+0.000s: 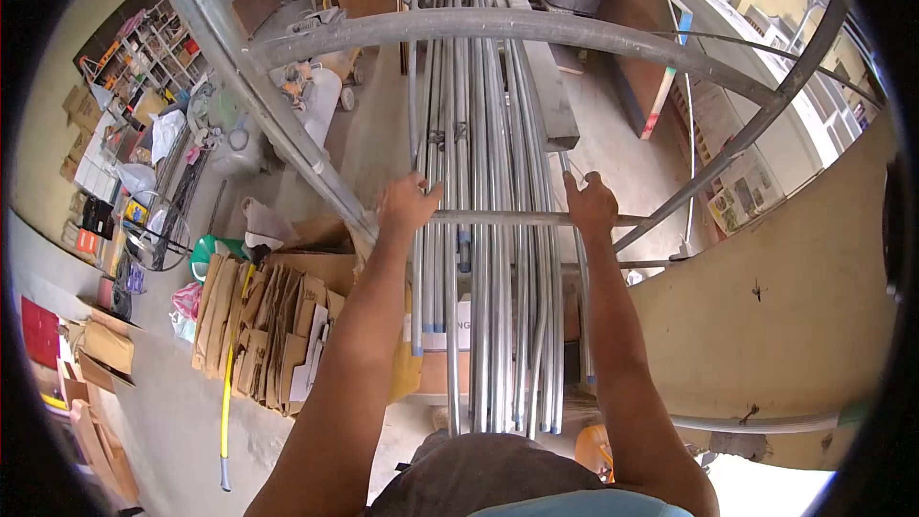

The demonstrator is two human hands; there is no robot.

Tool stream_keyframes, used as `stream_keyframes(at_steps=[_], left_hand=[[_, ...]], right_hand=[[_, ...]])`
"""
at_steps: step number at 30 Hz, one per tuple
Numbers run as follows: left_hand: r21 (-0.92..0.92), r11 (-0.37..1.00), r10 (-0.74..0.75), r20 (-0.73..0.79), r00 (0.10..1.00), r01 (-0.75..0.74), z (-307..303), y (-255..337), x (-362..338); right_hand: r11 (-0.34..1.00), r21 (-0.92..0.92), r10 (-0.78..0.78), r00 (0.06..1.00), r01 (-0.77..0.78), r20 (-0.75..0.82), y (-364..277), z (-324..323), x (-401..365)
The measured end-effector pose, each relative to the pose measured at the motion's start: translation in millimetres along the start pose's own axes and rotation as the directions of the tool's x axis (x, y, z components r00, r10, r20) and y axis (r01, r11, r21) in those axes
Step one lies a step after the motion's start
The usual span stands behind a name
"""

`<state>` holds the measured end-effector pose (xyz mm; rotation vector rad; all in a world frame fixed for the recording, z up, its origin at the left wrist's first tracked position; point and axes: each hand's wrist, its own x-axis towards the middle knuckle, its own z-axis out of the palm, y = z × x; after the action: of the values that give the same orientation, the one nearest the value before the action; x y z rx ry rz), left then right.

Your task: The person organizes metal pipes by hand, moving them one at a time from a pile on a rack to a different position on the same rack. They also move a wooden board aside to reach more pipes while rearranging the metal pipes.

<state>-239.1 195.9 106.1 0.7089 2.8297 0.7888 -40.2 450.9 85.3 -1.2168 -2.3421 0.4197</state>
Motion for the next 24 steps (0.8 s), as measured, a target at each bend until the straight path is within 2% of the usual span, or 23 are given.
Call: stream_keyframes(at_steps=[3,7,9,13,15,19,22,24], left_hand=[[-0.019,1.000,-0.020,-0.001,1.000,0.020,1.9,-0.2,1.2],[-0.004,1.000,0.021,-0.055,0.998,-0.021,1.4,0.7,-1.6],[-0.081,0.996,0.020,-0.057,0.998,-0.025,-1.1,0.7,-2.8],[-0.087,0.996,0.020,-0.125,0.992,-0.031,4.9,-0.5,-3.3],[-0.058,0.997,0.034,-0.178,0.983,-0.045,6.2,-1.8,-3.4],[-0.075,0.997,0.007,-0.151,0.989,-0.019,10.2,-5.9,-1.1],[-0.080,0.995,0.046,-0.155,0.987,-0.059,15.4,-10.9,0.4],[-0.059,0.998,0.015,-0.138,0.990,-0.024,9.8,-4.4,-0.5]], right_hand=[[0.998,-0.029,0.052,0.999,-0.052,0.007,1.0,2.5,3.4],[0.999,0.009,0.033,0.998,-0.032,-0.055,4.3,6.1,6.6],[0.998,0.055,0.017,0.999,-0.016,-0.032,8.8,8.6,12.1],[0.993,0.108,0.054,0.998,-0.055,0.009,8.4,3.7,16.1],[0.979,0.153,0.122,0.990,-0.132,0.074,6.4,1.2,19.8],[0.963,0.204,0.158,0.981,-0.178,0.108,8.1,0.8,26.5],[0.950,0.240,0.175,0.977,-0.199,0.119,21.9,17.9,36.1],[0.985,0.162,-0.067,0.995,0.055,0.068,57.1,60.9,53.5]])
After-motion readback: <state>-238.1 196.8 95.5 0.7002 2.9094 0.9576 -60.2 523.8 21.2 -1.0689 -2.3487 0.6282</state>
